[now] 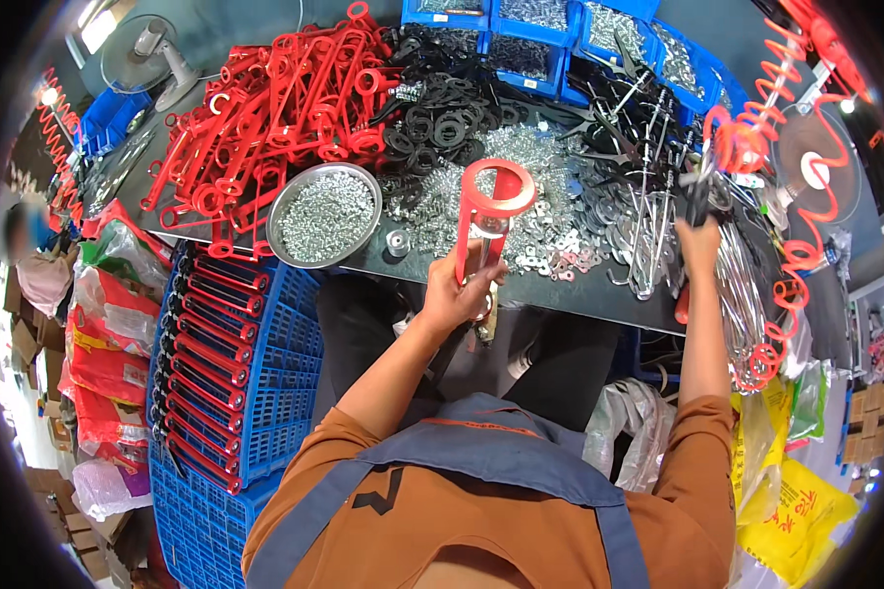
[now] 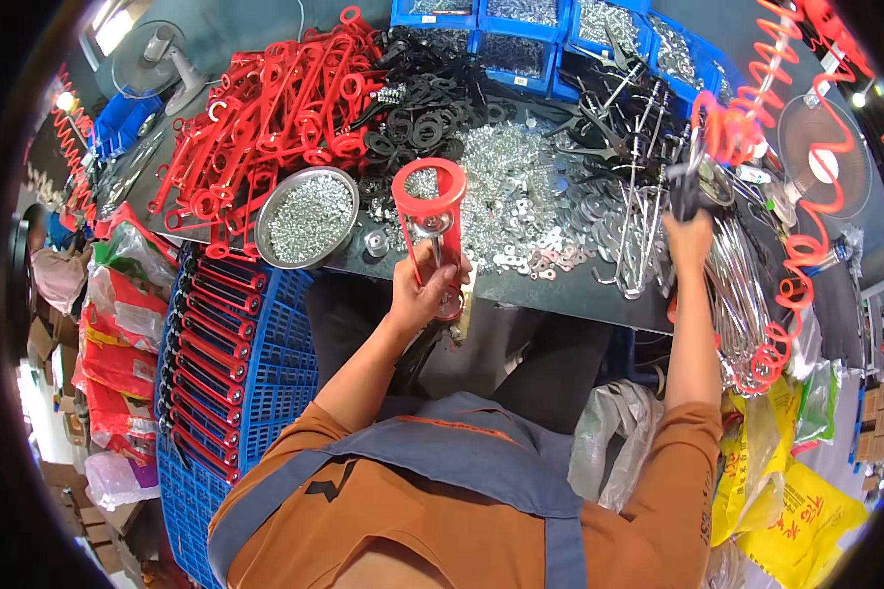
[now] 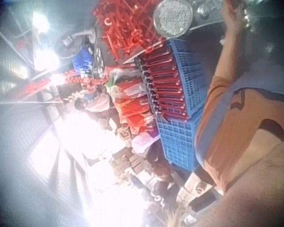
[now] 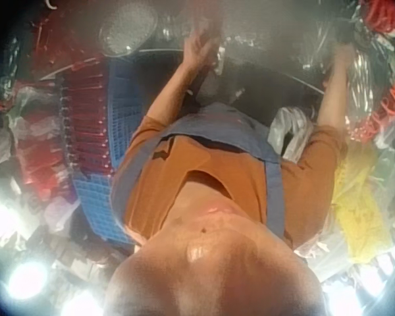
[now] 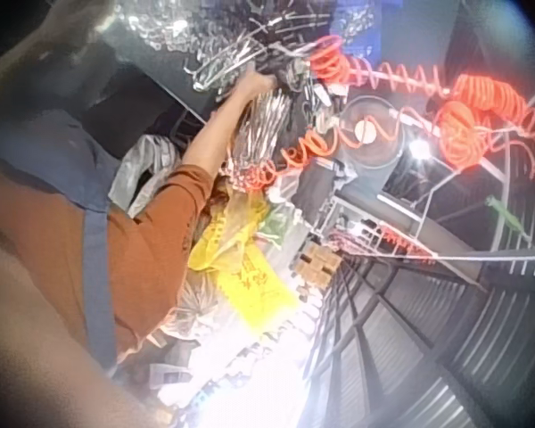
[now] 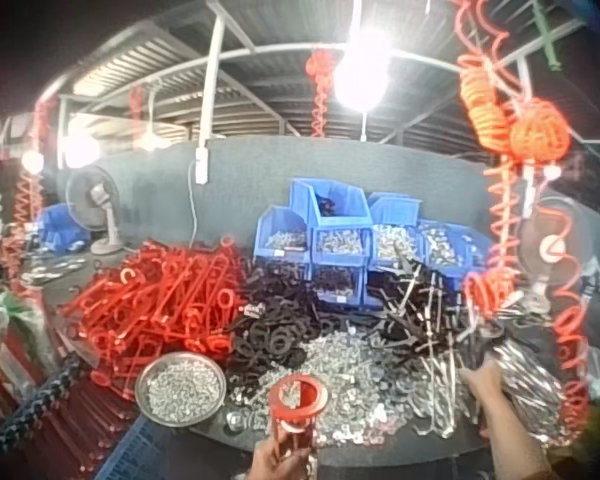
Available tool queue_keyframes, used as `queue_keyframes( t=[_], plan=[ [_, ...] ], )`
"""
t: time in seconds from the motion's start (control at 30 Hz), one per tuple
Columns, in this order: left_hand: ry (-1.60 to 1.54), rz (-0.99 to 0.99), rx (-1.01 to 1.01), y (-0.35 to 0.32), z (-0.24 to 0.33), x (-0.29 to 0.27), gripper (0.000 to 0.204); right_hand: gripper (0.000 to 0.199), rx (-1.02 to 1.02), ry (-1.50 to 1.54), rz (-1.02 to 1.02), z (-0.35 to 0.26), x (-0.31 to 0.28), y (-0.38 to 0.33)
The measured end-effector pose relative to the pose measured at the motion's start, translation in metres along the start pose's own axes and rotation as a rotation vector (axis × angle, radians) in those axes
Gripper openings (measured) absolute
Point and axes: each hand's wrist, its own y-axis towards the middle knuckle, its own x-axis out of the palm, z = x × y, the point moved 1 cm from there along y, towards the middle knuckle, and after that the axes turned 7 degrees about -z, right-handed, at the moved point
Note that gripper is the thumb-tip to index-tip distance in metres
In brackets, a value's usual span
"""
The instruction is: Assembling components of manual caulking guns using a pneumatic driver and various hardware.
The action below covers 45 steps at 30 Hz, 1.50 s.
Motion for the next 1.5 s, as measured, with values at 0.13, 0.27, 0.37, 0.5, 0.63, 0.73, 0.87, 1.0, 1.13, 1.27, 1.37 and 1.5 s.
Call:
queue_keyframes(
  t=[0.13, 0.27, 0.37, 0.5, 0.63, 0.73, 0.87, 1.0, 1.13, 1.27, 1.37, 1.5],
  plan=[
    [-0.033, 0.005, -0.161, -0.008, 0.009, -0.004, 0.017, 0.061, 0.172, -0.569, 0.008, 0.032, 0.031, -0.054],
    [-0.525, 0.254, 0.198, -0.031, 0.087, -0.039, 0.038, 0.059, -0.190, 0.674, -0.401, -0.156, 0.004, -0.134],
    [-0.886, 0.373, 0.346, -0.005, 0.110, -0.059, 0.044, 0.067, -0.766, 1.032, -0.669, -0.250, 0.015, -0.210],
    [-0.856, 0.439, 0.488, -0.018, 0.112, -0.061, 0.043, 0.049, 0.122, 1.995, -0.850, -0.337, 0.019, -0.258],
    [-0.484, 0.474, 0.300, -0.069, 0.127, -0.093, 0.044, 0.056, 0.344, 1.914, -1.542, -0.338, 0.050, -0.280],
    [0.295, 0.219, -0.325, -0.128, 0.157, -0.125, 0.045, 0.063, 0.163, 1.784, -1.573, -0.345, 0.040, -0.285],
    [0.895, -0.084, 0.035, -0.220, 0.244, -0.122, 0.052, 0.046, -0.616, 1.068, -1.290, -0.376, 0.037, -0.263],
    [1.284, -0.092, -0.486, -0.253, 0.257, -0.157, 0.069, 0.062, -1.627, 1.019, -1.319, -0.430, 0.030, -0.274],
    [0.810, -0.052, -0.864, -0.323, 0.228, -0.175, 0.054, 0.066, -1.610, 0.852, -1.032, -0.448, 0.048, -0.292],
    [1.118, 1.203, -1.042, -0.437, 0.218, -0.255, 0.060, 0.068, -0.895, 1.013, -1.011, -0.410, 0.061, -0.292],
    [1.230, 1.732, -1.098, -0.550, 0.205, -0.335, 0.083, 0.050, -0.776, 0.922, -1.219, -0.385, 0.068, -0.309],
    [1.204, 1.619, -1.262, -0.621, 0.174, -0.389, 0.087, 0.037, -0.786, 0.787, -1.254, -0.356, 0.080, -0.315]
  ],
)
